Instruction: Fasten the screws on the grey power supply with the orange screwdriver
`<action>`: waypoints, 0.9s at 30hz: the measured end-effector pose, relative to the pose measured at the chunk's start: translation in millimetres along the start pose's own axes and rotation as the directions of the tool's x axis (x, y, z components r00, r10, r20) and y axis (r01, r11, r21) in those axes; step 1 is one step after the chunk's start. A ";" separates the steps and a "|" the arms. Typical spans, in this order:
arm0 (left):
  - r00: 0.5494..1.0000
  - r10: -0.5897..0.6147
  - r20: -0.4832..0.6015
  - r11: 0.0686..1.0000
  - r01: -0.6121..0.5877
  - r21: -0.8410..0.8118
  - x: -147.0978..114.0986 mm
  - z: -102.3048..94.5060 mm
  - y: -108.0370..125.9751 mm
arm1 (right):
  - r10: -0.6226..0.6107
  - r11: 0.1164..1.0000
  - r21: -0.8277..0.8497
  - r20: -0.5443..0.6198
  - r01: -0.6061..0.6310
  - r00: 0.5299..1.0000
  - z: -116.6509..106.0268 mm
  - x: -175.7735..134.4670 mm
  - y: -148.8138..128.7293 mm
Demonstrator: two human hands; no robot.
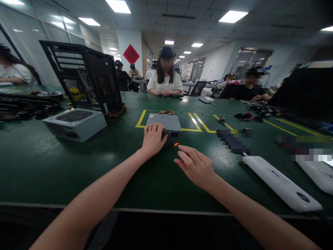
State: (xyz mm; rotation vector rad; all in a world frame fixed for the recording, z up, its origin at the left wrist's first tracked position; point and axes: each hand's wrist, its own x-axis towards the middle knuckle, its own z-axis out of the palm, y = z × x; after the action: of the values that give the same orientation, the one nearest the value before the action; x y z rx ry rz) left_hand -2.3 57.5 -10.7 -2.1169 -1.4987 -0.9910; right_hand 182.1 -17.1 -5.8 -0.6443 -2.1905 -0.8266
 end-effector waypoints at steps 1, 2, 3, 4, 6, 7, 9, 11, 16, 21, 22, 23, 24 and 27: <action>1.000 -0.002 -0.001 1.000 0.002 0.003 0.0 0.1 0.0 | 0.002 1.000 0.007 0.002 -0.002 1.000 0.0 -0.2 0.0; 1.000 -0.004 -0.003 1.000 0.004 0.005 0.1 0.2 0.1 | -0.007 1.000 0.016 0.012 0.007 1.000 0.1 -0.4 -0.2; 1.000 -0.005 -0.006 1.000 0.005 0.006 0.1 0.3 0.2 | -0.021 1.000 0.024 0.022 0.020 1.000 0.5 -0.8 -0.5; 1.000 -0.006 -0.007 1.000 0.006 0.006 0.1 0.3 0.3 | -0.039 0.999 0.032 0.029 0.038 0.999 1.0 -1.2 -0.5; 1.000 -0.005 -0.009 1.000 0.005 0.000 0.0 0.2 0.6 | -0.060 0.998 0.037 0.022 0.059 0.998 2.1 -1.9 0.0; 1.000 -0.004 -0.008 1.000 0.004 -0.003 0.0 0.2 0.7 | -0.058 0.998 0.033 0.007 0.058 0.998 2.4 -2.1 0.5; 1.000 -0.005 -0.007 1.000 0.005 -0.007 -0.1 0.3 0.7 | -0.048 0.999 0.023 -0.019 0.049 0.999 2.5 -2.2 1.2; 1.000 -0.004 -0.004 1.000 0.004 -0.008 -0.1 0.6 0.6 | -0.038 0.999 0.026 -0.018 0.038 0.999 2.2 -1.9 0.8; 1.000 -0.001 -0.001 1.000 0.001 -0.002 0.0 0.7 -0.2 | -0.063 0.995 0.079 0.049 0.059 0.997 3.2 -2.1 -1.5; 1.000 -0.006 0.011 1.000 0.006 -0.016 -0.2 -0.6 0.1 | -0.038 0.999 0.027 0.051 0.037 0.998 1.5 -1.7 -0.5; 1.000 -0.009 0.015 1.000 0.009 -0.020 -0.2 -0.7 0.2 | -0.036 0.999 0.021 0.066 0.035 0.997 0.5 -1.2 -1.2; 1.000 -0.011 0.017 1.000 0.012 -0.022 -0.2 -0.7 0.3 | -0.044 0.999 0.019 0.084 0.043 0.995 -0.4 -0.6 -2.1; 1.000 -0.014 0.017 1.000 0.014 -0.024 -0.2 -0.5 0.4 | -0.060 0.998 0.020 0.100 0.058 0.993 -1.1 -0.2 -3.1; 1.000 -0.019 0.008 1.000 0.020 -0.019 -0.1 0.2 0.7 | -0.096 0.995 0.025 0.111 0.093 0.989 -1.4 -0.7 -3.8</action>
State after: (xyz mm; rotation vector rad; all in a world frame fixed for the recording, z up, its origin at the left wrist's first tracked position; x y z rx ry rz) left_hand -1.6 57.3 -10.9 -2.1259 -1.5224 -1.0088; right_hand 180.7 -20.7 -6.9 -0.5933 -2.3432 -0.8337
